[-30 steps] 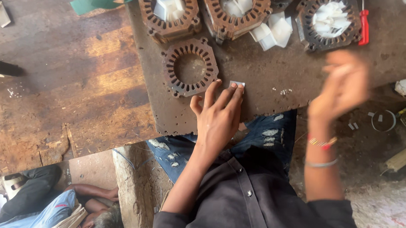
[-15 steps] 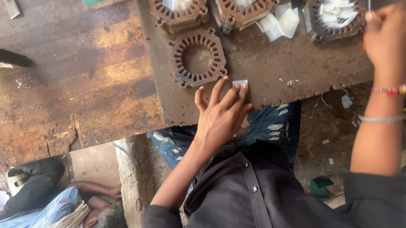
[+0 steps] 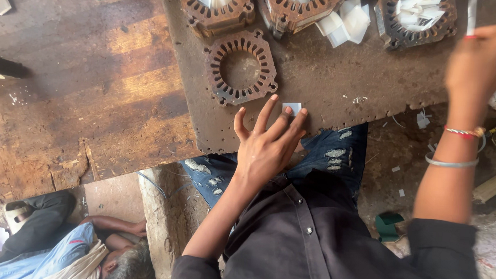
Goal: The person folds small white paper strips and inserts them into the slots of a circular metal stator core. They repeat this process for multiple slots, then use a red-handled screwdriver to press the paper strips down into the slots.
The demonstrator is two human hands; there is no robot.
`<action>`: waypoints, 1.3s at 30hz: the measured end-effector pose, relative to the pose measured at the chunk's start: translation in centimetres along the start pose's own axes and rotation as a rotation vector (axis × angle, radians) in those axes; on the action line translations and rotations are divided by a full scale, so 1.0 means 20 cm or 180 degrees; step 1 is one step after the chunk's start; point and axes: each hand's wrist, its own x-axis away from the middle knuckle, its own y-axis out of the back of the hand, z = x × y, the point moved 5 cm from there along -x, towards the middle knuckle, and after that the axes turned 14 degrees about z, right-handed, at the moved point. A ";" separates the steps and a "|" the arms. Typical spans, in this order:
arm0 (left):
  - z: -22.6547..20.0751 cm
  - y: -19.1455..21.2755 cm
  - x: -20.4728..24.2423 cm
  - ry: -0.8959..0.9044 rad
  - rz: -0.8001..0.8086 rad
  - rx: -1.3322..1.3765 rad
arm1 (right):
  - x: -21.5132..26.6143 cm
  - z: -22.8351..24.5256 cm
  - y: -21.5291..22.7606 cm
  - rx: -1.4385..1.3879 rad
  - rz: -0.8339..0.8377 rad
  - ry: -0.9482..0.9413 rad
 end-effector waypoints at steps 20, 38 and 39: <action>0.03 0.04 0.01 0.0071 0.0272 0.0392 | 0.49 1.20 -0.10 0.0297 0.2087 0.1897; 0.05 0.03 0.05 -0.0540 0.0282 0.0337 | 0.57 1.31 -0.12 0.0825 0.1514 0.1747; 0.05 0.03 0.07 -0.0744 0.0190 0.0198 | 0.57 1.32 -0.10 0.0817 0.1441 0.1758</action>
